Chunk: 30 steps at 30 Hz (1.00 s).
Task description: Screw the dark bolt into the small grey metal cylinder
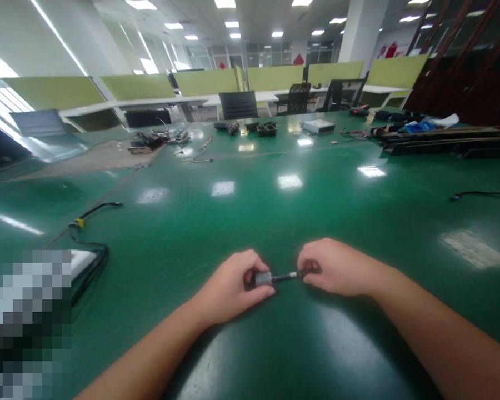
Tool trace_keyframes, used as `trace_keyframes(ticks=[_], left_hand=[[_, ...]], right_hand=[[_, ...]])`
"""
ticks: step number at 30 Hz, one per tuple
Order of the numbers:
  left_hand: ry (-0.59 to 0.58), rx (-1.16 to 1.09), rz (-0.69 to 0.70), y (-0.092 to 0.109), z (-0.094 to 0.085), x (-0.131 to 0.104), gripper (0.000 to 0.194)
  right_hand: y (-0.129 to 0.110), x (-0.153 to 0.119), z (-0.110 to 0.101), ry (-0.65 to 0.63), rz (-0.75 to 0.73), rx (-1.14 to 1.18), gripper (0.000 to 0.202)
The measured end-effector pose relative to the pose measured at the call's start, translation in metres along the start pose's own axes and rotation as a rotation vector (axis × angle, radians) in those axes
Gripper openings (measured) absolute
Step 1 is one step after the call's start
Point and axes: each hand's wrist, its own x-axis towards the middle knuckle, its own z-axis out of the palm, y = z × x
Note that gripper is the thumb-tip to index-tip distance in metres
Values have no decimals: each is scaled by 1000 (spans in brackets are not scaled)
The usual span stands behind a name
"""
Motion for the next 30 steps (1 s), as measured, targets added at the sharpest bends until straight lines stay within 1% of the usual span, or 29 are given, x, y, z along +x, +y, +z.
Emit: trace_keyframes(ticks=[4,7,14,19,22,24,27,30], left_hand=[[-1,0,8,0,-1,1,26],[-1,-1,6,1,-1,1,25],[1,-5,4,1,1,1,25],[1,-5,2,1,1,0,25],[9,-8,15,2,1,1,24],[18,-1,29,3,2,1,23],[39,11,58,5,3,2,21],[47,2,58,5,4,2,21]], right_hand=[[11,-1,-8,3,49,-12,10],[14,0,-9,2,43,26,12],[6,0,-4,-15,-20,56,10],[1,1,-2,-16,-29,49,9],[-4,3,4,-11,-52,63,9],[-10,8,12,18,-78,64,10],[-20,16,26,68,-167,75,13],[-25,21,34,96,-166,86,13]])
